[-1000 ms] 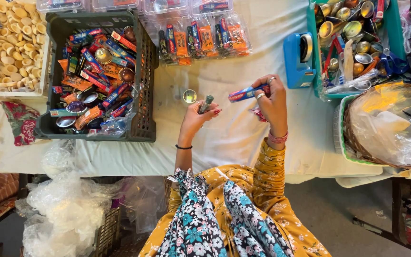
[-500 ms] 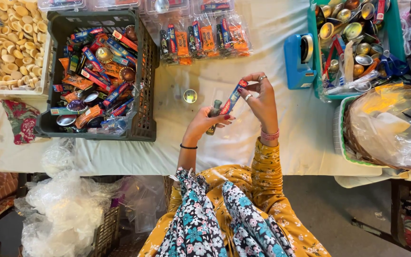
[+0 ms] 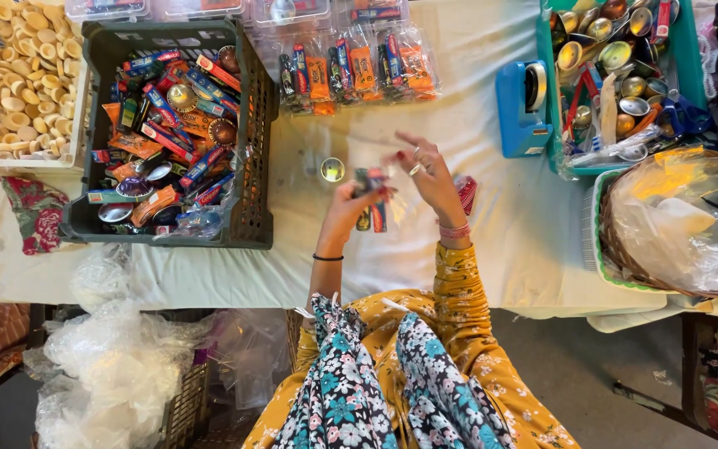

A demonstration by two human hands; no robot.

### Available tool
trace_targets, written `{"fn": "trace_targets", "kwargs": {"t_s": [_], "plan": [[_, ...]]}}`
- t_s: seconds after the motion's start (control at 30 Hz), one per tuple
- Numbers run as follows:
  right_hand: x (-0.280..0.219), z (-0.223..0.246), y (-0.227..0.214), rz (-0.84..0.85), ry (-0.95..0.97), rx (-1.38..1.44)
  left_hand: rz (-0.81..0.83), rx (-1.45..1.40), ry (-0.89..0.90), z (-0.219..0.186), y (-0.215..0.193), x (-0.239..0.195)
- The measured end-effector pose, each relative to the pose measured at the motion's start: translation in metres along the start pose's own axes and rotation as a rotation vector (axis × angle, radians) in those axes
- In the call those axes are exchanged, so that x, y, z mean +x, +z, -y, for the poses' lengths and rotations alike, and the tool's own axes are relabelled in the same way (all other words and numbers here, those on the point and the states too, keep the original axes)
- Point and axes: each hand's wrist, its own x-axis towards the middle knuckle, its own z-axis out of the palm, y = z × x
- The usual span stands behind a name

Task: The person wipes small metal cups and colorful boxes with a red cloth on a table. They then place the cleaned items into a clear plastic bag and set the bag aside.

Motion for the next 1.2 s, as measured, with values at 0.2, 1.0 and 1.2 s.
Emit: {"fn": "trace_targets", "kwargs": {"t_s": [0.2,1.0,1.2], "plan": [[0.006,-0.11,0.052,-0.282,0.163,0.48,-0.384,-0.241,0.17,-0.01,-0.05,-0.003],[-0.02,-0.164,0.226,0.198,-0.122,-0.351,-0.521,-0.459,0.124,-0.012,-0.049,0.005],[-0.035,-0.151,0.192,0.091,-0.113,-0.506,-0.431,-0.414,0.099,-0.004,-0.032,0.009]]}}
